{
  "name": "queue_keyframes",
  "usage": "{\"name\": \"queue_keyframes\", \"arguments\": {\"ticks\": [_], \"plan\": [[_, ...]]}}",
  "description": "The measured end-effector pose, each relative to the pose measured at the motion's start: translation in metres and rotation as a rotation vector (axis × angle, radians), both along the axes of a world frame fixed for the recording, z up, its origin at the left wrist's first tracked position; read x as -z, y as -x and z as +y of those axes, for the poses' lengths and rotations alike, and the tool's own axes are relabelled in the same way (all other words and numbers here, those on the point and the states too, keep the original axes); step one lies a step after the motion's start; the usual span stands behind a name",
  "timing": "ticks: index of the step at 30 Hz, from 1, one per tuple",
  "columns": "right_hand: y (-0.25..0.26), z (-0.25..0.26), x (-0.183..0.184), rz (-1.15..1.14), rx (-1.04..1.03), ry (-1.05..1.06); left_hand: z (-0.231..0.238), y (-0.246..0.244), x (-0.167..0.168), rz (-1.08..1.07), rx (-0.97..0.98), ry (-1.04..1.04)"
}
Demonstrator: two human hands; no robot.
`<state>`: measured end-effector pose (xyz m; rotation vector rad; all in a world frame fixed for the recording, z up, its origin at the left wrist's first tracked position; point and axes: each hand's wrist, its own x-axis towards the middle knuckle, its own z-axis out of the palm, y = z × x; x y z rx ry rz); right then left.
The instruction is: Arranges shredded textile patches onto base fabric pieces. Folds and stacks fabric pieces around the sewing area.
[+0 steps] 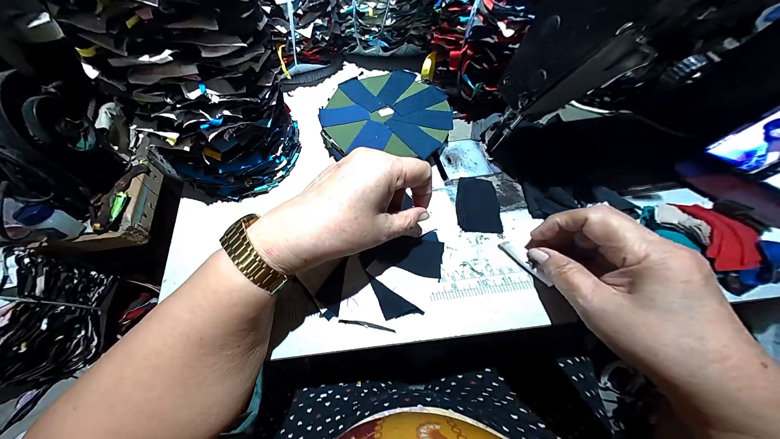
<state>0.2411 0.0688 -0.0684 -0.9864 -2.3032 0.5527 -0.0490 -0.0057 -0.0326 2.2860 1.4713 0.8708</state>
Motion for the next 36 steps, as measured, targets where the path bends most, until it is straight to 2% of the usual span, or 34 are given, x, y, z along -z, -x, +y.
{"name": "queue_keyframes", "arguments": {"ticks": [7,11,18,33,36], "plan": [[-0.004,0.003,-0.004,0.159,-0.038,0.251,-0.001,-0.001,0.0,-0.013,0.017,-0.008],[0.0,-0.005,-0.005,0.11,-0.002,0.212,-0.003,-0.007,-0.001,-0.015,0.062,-0.025],[0.01,-0.019,-0.004,0.131,0.001,0.189,-0.005,-0.035,0.008,0.192,0.209,-0.141],[0.011,-0.018,0.001,0.21,-0.003,0.214,0.0,-0.048,0.021,0.327,0.191,-0.115],[0.006,-0.013,0.0,0.224,-0.006,0.165,0.0,-0.048,0.022,0.335,0.188,-0.108]]}}
